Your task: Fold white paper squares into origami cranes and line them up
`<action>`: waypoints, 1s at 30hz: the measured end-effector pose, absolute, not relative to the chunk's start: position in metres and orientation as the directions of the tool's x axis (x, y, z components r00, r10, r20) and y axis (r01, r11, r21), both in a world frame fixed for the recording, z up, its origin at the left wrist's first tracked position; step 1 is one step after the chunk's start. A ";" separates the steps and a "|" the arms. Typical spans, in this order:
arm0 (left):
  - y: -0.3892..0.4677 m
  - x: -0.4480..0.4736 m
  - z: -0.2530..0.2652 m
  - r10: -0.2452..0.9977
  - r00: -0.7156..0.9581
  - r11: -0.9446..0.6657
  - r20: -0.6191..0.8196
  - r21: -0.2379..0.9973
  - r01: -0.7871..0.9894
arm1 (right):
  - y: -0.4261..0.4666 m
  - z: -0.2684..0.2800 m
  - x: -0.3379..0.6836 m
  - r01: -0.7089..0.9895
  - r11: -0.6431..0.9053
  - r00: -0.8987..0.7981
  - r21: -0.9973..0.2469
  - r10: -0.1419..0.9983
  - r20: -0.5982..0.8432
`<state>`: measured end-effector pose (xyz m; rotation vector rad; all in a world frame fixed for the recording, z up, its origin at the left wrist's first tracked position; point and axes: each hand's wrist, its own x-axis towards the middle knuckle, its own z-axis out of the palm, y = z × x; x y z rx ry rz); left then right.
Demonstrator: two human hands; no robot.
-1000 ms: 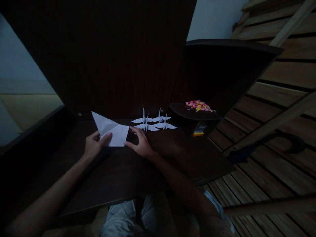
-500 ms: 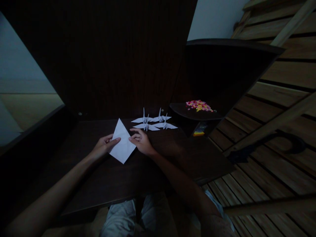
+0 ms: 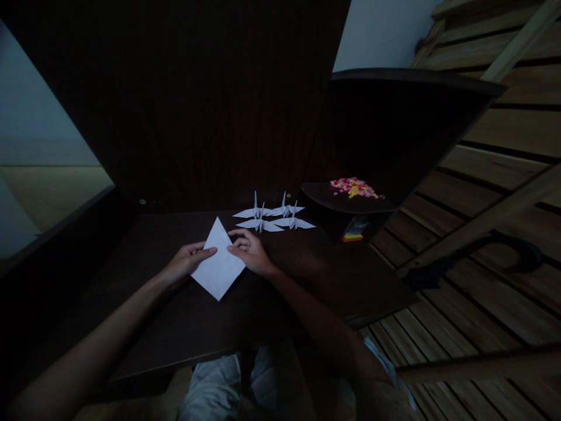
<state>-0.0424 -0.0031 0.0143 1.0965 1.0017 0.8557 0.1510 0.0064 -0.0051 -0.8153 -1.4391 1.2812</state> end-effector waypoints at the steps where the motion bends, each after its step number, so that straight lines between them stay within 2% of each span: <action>1: -0.003 -0.042 0.015 0.920 0.322 0.259 -0.224 0.963 -0.070 | 0.006 -0.005 0.151 -0.126 0.212 -0.282 -0.969 0.929 0.240; 8: -0.004 -0.039 0.019 0.927 0.279 0.286 -0.249 0.953 -0.100 | 0.007 -0.003 0.154 -0.063 0.180 -0.359 -0.982 0.914 0.190; 15: 0.000 -0.042 0.022 0.954 0.104 0.295 -0.283 0.946 -0.134 | 0.005 0.004 0.163 -0.055 0.129 -0.495 -0.990 0.858 0.139; 30: 0.001 -0.041 0.024 0.939 0.083 0.344 -0.334 0.923 -0.173 | 0.007 0.000 0.166 -0.043 0.144 -0.508 -0.989 0.849 0.146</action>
